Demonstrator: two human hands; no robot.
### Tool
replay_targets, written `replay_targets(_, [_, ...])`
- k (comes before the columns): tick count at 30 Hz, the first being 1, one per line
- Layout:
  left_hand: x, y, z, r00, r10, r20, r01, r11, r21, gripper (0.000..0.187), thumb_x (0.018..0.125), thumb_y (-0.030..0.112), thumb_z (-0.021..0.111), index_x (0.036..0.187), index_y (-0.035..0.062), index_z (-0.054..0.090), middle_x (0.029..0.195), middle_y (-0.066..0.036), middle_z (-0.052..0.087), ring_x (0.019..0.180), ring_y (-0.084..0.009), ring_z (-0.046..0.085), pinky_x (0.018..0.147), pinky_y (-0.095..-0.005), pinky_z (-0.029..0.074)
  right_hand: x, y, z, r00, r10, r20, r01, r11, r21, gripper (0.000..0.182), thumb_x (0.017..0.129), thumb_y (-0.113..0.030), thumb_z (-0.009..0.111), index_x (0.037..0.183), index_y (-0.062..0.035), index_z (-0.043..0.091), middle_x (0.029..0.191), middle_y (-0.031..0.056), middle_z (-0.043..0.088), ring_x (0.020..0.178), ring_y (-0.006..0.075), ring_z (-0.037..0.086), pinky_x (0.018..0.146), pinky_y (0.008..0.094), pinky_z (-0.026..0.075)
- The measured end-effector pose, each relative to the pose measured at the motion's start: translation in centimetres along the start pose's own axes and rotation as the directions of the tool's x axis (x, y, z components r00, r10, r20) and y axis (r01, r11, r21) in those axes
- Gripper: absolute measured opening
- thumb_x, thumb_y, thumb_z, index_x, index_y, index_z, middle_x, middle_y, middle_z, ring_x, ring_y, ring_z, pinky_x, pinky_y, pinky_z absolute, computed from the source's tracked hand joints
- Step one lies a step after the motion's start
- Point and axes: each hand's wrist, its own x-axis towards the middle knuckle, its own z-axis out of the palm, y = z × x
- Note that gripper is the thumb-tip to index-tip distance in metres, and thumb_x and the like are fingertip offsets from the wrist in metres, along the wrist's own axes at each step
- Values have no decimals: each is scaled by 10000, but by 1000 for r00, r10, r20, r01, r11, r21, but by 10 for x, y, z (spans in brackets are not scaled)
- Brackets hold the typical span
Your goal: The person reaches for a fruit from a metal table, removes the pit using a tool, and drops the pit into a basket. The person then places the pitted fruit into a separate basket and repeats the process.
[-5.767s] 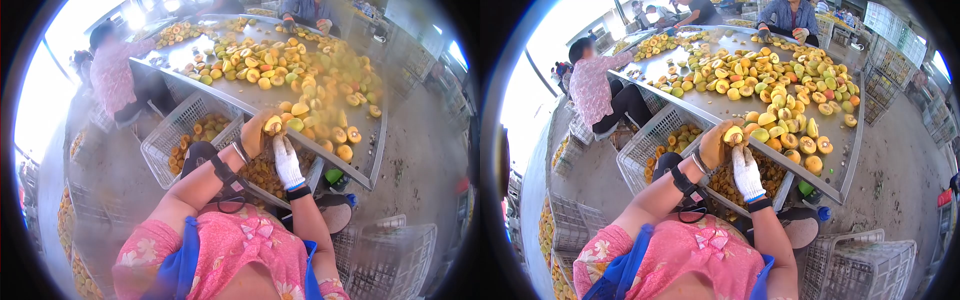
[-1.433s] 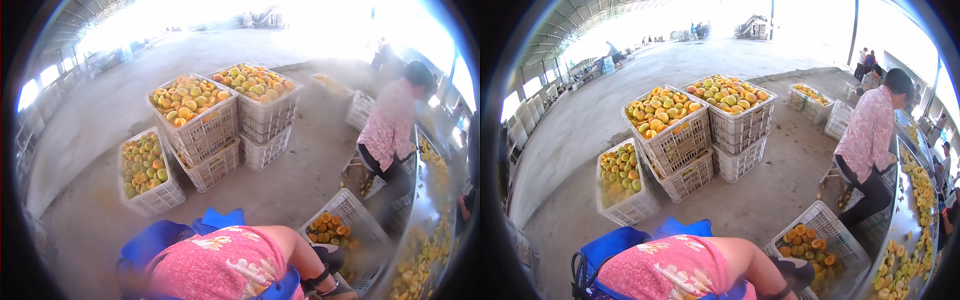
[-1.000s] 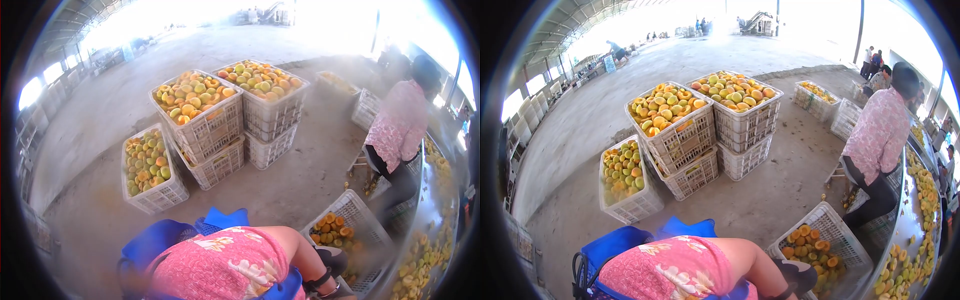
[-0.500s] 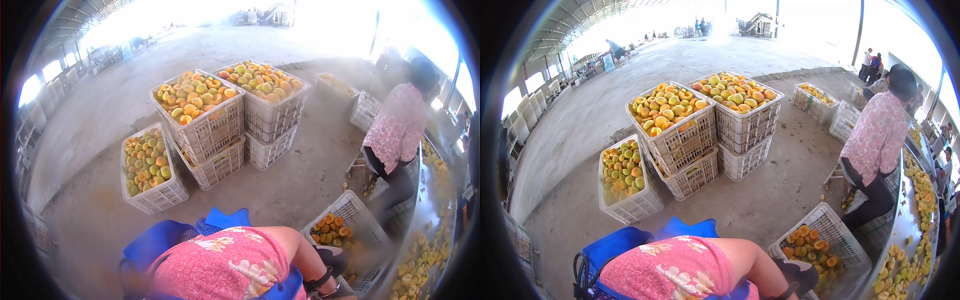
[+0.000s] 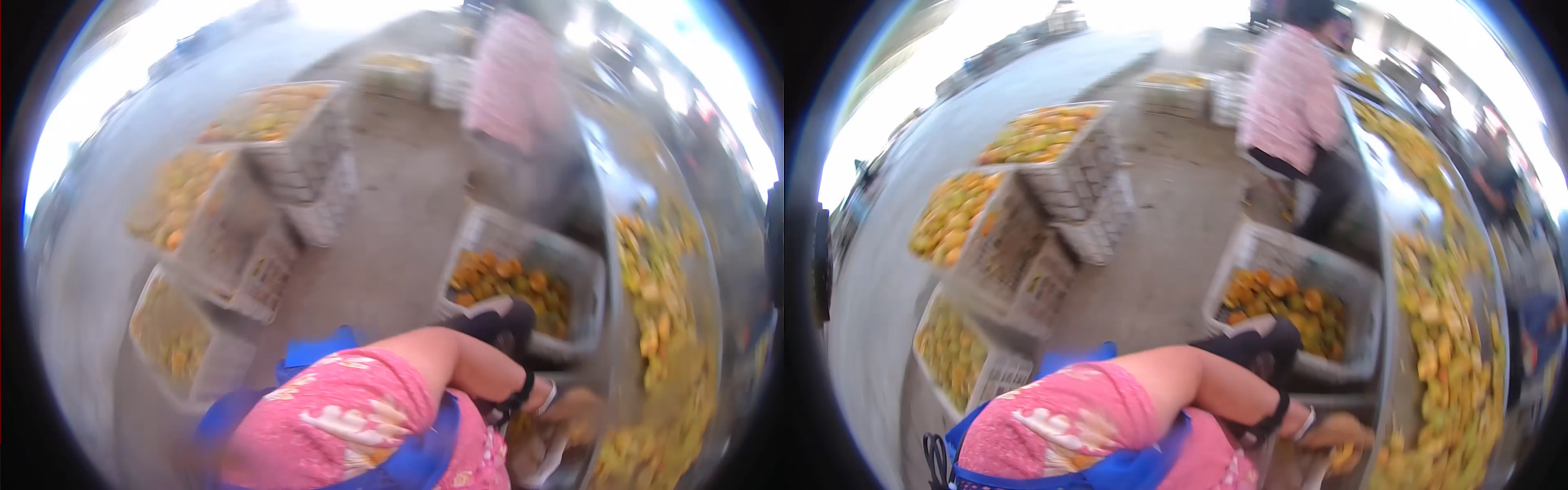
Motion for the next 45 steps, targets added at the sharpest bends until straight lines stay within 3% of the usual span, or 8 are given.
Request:
replay_targets(8, [31, -10, 14, 980, -178, -91, 103, 839, -535, 428, 1011, 420, 492, 933, 13, 600, 852, -150, 669, 697, -299, 663, 653, -411, 574, -43, -4, -12, 929, -210, 305, 106, 940, 325, 437, 1028, -504, 456, 1093, -78, 526, 588, -19, 398, 345, 76, 277, 315, 245, 257])
replay_targets(14, [38, 75, -82, 910, 295, -290, -167, 904, 393, 260, 1001, 243, 573, 1009, -2, 658, 969, -123, 714, 782, -197, 693, 733, -276, 551, -42, -12, -24, 937, -157, -312, 218, 960, 173, 367, 998, -543, 505, 997, -182, 568, 614, -53, 398, 380, 89, 327, 343, 249, 230])
replay_targets(19, [61, 98, -83, 766, 609, 206, -243, -22, 970, 262, 933, 171, 626, 1168, 65, 667, 1131, -130, 697, 1020, -218, 665, 879, -309, 517, -31, -13, -33, 933, -138, -332, 218, 951, 218, 398, 1005, -537, 490, 979, -153, 593, 620, -51, 421, 376, 85, 330, 334, 248, 245])
replay_targets(25, [169, -10, -10, 857, 15, 516, -514, -57, 856, 443, 841, 52, 566, 1279, 111, 593, 1343, -165, 580, 1198, -326, 594, 1047, -403, 460, -25, -19, -28, 947, -186, -263, 223, 968, 117, 399, 1014, -520, 488, 1011, -135, 589, 625, -34, 449, 387, 86, 344, 347, 235, 265])
replay_targets(30, [212, -41, 16, 888, -400, 228, -354, -275, 894, 481, 798, 95, 621, 1275, 120, 566, 1230, -141, 615, 1016, -294, 641, 867, -378, 514, -35, -15, -38, 929, -196, -314, 229, 971, 73, 411, 1006, -523, 507, 1015, -119, 582, 609, -29, 459, 380, 91, 362, 346, 240, 274])
replay_targets(35, [214, -23, 16, 853, -516, 77, -195, -178, 965, 533, 754, 138, 675, 1270, 130, 539, 1118, -117, 651, 833, -261, 687, 688, -353, 568, -43, -12, -40, 909, -227, -351, 246, 969, 12, 409, 1011, -522, 497, 1018, -121, 579, 608, -31, 460, 373, 98, 361, 343, 246, 264])
replay_targets(39, [178, -2, 11, 943, -270, 195, -67, 420, 905, 481, 834, 141, 661, 1292, 68, 530, 1066, -107, 647, 900, -188, 667, 729, -291, 555, -45, -16, -31, 859, -333, -389, 302, 943, -140, 375, 1028, -491, 478, 1025, -127, 569, 611, -25, 468, 362, 98, 353, 335, 247, 265])
replay_targets(45, [109, 9, 0, 952, -206, 228, 191, 978, 87, 448, 957, 179, 466, 1387, 58, 487, 1158, -117, 652, 989, -213, 673, 778, -324, 586, -44, -24, 0, 744, -575, -342, 372, 780, -502, 280, 1034, -424, 498, 1041, -148, 543, 615, -17, 476, 362, 96, 367, 333, 252, 284])
